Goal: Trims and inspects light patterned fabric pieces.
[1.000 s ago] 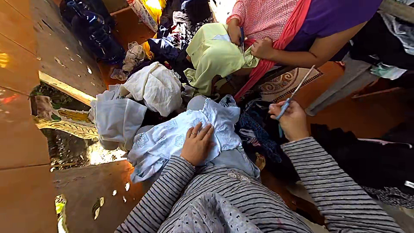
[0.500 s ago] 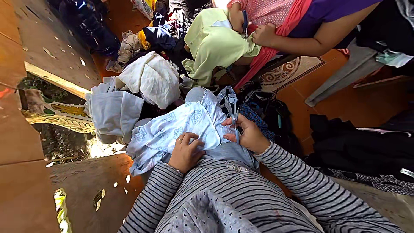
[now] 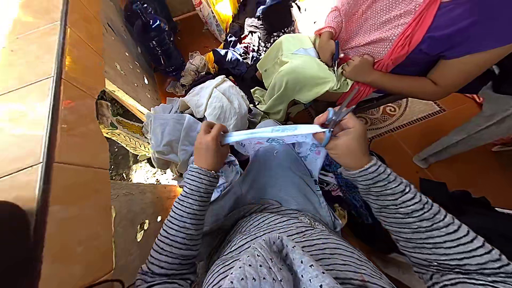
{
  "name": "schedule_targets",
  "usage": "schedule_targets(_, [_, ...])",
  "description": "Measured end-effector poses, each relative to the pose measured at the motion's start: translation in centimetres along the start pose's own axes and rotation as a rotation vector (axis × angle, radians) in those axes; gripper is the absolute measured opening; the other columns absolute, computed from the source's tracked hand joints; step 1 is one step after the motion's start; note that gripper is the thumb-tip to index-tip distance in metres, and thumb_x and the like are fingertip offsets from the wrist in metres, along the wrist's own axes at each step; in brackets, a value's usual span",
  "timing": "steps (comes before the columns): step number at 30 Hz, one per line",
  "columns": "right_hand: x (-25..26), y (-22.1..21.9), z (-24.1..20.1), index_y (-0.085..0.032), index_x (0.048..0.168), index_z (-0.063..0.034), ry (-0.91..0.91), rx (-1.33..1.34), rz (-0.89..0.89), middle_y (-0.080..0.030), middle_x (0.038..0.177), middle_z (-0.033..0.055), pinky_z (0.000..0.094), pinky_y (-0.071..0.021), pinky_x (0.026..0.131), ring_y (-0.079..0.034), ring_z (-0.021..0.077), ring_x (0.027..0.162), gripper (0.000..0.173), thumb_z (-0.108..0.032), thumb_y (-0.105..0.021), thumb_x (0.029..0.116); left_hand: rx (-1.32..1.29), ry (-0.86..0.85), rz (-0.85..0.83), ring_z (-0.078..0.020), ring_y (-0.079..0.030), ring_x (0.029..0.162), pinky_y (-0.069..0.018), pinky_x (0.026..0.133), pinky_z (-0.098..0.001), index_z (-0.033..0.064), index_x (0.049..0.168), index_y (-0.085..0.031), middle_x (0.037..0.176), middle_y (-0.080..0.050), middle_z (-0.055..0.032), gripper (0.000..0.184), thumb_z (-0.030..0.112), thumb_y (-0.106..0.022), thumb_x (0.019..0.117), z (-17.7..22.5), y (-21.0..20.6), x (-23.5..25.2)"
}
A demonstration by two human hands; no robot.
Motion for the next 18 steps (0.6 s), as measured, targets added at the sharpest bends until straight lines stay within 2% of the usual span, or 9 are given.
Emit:
schedule_targets(3, [2.9, 3.0, -2.0, -0.055, 0.111, -0.0068, 0.053, -0.021, 0.037, -0.064, 0.096, -0.0065, 0.0177, -0.0565, 0.072, -0.063, -0.0028, 0.081, 0.042, -0.002, -0.076, 0.0749, 0.113, 0.058, 0.137, -0.0437, -0.066, 0.096, -0.0544, 0.079, -0.0604, -0.0019, 0.094, -0.073, 0.104, -0.066, -0.0260, 0.020, -0.004, -0.075, 0.0745, -2.4, 4.4, 2.2])
schedule_targets(5, [4.3, 4.7, -2.7, -0.054, 0.111, -0.0102, 0.080, -0.024, 0.061, -0.064, 0.098, -0.0088, 0.0175, -0.0570, 0.076, -0.064, -0.0035, 0.084, 0.043, -0.002, -0.076, 0.0762, 0.179, 0.133, 0.164, -0.0435, -0.066, 0.096, -0.0541, 0.080, -0.0607, -0.0023, 0.095, -0.073, 0.106, -0.065, -0.0264, 0.019, -0.005, -0.075, 0.0757, -3.4, 6.6, 2.9])
schedule_targets(8, [5.9, 7.4, -2.8, -0.054, 0.112, -0.0121, 0.114, -0.013, 0.146, -0.063, 0.100, -0.0104, 0.0184, -0.0570, 0.081, -0.064, -0.0026, 0.089, 0.044, 0.000, -0.075, 0.0762, 0.230, 0.264, 0.142, -0.0461, -0.064, 0.103, -0.0534, 0.085, -0.0621, -0.0022, 0.102, -0.071, 0.115, -0.062, -0.0288, 0.026, -0.006, -0.076, 0.0771, -5.0, 8.9, 2.9])
schedule_targets(10, [6.7, 9.5, -2.4, -0.053, 0.111, -0.0120, 0.111, -0.026, 0.220, -0.063, 0.100, -0.0117, 0.0173, -0.0562, 0.080, -0.063, -0.0039, 0.088, 0.043, 0.003, -0.074, 0.0769, 0.202, 0.308, 0.118, -0.0486, -0.062, 0.108, -0.0525, 0.089, -0.0632, -0.0028, 0.108, -0.071, 0.121, -0.059, -0.0323, 0.030, -0.005, -0.076, 0.0791, -6.3, 9.9, 2.4])
schedule_targets(13, [7.2, 12.3, -2.2, -0.053, 0.108, -0.0128, 0.012, -0.041, 0.323, -0.061, 0.097, -0.0129, 0.0148, -0.0547, 0.081, -0.062, -0.0065, 0.087, 0.038, 0.006, -0.071, 0.0804, 0.038, 0.340, 0.051, -0.0395, -0.067, 0.101, -0.0552, 0.089, -0.0564, -0.0019, 0.115, -0.069, 0.118, -0.064, -0.0269, 0.029, -0.003, -0.074, 0.0858, -7.5, 11.2, 1.5])
schedule_targets(16, [6.5, 13.5, -3.7, -0.053, 0.105, -0.0060, -0.128, -0.094, 0.421, -0.060, 0.092, -0.0101, 0.0136, -0.0541, 0.081, -0.061, -0.0081, 0.084, 0.031, 0.009, -0.071, 0.0842, -0.132, 0.278, -0.016, -0.0238, -0.070, 0.087, -0.0576, 0.083, -0.0457, -0.0006, 0.108, -0.070, 0.101, -0.072, -0.0150, 0.022, -0.001, -0.077, 0.0869, -7.8, 11.5, 0.6])
schedule_targets(18, [6.0, 14.0, -3.7, -0.054, 0.107, -0.0015, -0.175, -0.130, 0.437, -0.059, 0.093, -0.0073, 0.0139, -0.0534, 0.081, -0.060, -0.0078, 0.084, 0.028, 0.009, -0.069, 0.0860, -0.173, 0.206, -0.011, -0.0171, -0.070, 0.084, -0.0588, 0.080, -0.0390, 0.0010, 0.106, -0.072, 0.097, -0.073, -0.0109, 0.019, 0.000, -0.077, 0.0870, -8.0, 11.1, 0.1])
Point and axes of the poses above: each hand's wrist, its own x-axis towards the middle knuckle, its own y-axis out of the back of the hand, z = x × y, the point moved 3 cm from there along x, towards the middle knuckle
